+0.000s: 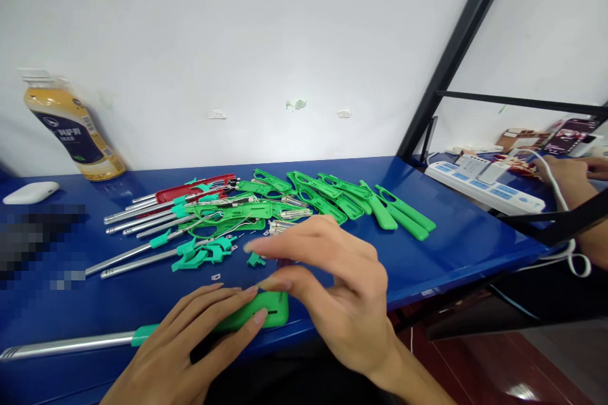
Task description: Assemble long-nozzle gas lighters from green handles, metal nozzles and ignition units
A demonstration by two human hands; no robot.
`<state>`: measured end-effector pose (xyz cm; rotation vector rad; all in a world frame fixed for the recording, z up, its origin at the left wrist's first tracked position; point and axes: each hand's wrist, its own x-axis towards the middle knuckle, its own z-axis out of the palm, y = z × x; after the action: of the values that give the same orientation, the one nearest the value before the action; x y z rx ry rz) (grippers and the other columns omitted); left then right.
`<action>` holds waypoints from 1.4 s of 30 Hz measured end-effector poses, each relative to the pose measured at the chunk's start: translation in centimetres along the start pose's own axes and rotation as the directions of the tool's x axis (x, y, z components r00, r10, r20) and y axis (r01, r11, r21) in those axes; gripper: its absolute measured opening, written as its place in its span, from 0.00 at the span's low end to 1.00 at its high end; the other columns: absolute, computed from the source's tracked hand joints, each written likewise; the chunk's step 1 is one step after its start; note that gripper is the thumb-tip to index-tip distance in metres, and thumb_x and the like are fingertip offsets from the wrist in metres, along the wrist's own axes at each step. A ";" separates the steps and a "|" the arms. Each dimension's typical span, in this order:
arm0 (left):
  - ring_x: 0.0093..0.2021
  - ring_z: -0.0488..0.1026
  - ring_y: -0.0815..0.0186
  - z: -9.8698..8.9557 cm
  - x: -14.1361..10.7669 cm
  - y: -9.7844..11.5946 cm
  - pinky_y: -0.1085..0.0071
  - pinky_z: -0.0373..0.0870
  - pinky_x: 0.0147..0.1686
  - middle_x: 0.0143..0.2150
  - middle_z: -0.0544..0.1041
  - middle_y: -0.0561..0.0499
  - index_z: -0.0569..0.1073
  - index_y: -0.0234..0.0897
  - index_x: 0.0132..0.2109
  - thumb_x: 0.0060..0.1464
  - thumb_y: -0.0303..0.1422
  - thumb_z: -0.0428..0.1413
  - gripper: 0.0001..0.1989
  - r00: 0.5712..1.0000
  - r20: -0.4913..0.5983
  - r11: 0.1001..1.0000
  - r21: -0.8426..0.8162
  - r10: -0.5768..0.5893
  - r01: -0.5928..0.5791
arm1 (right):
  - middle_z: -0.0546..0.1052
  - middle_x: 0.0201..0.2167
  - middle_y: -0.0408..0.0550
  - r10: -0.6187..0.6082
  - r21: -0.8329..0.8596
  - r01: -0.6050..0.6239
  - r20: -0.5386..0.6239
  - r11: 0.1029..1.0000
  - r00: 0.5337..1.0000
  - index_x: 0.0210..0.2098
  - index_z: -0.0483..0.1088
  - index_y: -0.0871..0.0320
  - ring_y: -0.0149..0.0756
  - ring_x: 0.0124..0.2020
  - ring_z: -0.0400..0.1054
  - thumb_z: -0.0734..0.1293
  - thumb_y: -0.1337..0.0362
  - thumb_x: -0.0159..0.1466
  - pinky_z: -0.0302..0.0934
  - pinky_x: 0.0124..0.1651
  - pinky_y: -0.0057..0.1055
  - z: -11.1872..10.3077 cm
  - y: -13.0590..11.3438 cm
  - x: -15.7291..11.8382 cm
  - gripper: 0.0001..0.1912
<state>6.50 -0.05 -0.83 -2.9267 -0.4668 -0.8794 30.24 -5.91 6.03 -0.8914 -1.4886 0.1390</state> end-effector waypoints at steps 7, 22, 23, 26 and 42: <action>0.69 0.73 0.60 0.1 0.1 -0.2 0.53 0.74 0.68 0.70 0.76 0.53 0.67 0.50 0.74 0.64 0.15 0.47 0.38 1.000 0.004 0.999 0.027 0.029 -0.029 | 0.84 0.42 0.40 0.004 -0.074 -0.004 -0.011 0.997 1.000 0.55 0.83 0.37 0.36 0.41 0.77 0.75 0.72 0.70 0.74 0.41 0.34 0.1 -0.7 -0.4 0.22; 0.67 0.75 0.59 0.1 -0.1 -0.4 0.53 0.76 0.67 0.69 0.77 0.50 0.68 0.48 0.73 0.65 0.16 0.49 0.35 0.999 0.005 0.998 0.021 0.050 -0.051 | 0.81 0.52 0.45 0.086 -0.128 -0.068 0.141 0.990 0.986 0.59 0.81 0.39 0.39 0.52 0.76 0.67 0.70 0.76 0.75 0.45 0.34 -0.6 -0.8 -0.3 0.21; 0.68 0.75 0.60 0.1 -0.1 -0.3 0.53 0.75 0.67 0.69 0.77 0.50 0.68 0.48 0.74 0.65 0.15 0.48 0.36 0.999 0.009 0.999 0.017 0.049 -0.049 | 0.82 0.52 0.44 0.089 -0.090 -0.075 0.172 0.993 0.981 0.58 0.81 0.40 0.40 0.51 0.77 0.66 0.72 0.76 0.75 0.43 0.34 -0.7 -0.8 -0.3 0.21; 0.69 0.72 0.60 0.2 -0.3 -0.3 0.53 0.74 0.68 0.71 0.75 0.52 0.66 0.49 0.75 0.64 0.14 0.46 0.38 0.999 0.020 0.999 0.021 0.046 -0.046 | 0.82 0.40 0.42 0.035 -0.086 -0.028 0.080 0.996 0.996 0.55 0.83 0.40 0.37 0.41 0.76 0.74 0.72 0.70 0.74 0.38 0.33 -0.7 -0.8 -0.3 0.20; 0.70 0.71 0.61 0.3 -0.3 -0.3 0.55 0.71 0.70 0.72 0.74 0.52 0.66 0.49 0.75 0.63 0.14 0.47 0.39 0.999 0.019 0.999 0.022 0.047 -0.047 | 0.84 0.49 0.44 0.090 -0.004 -0.091 0.192 0.996 0.977 0.60 0.81 0.39 0.38 0.46 0.77 0.67 0.68 0.76 0.75 0.40 0.33 -0.5 -0.4 0.0 0.20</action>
<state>6.36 0.24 -1.23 -2.9147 -0.4042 -0.8364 30.51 -6.36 6.37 -0.9632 -1.6259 0.3029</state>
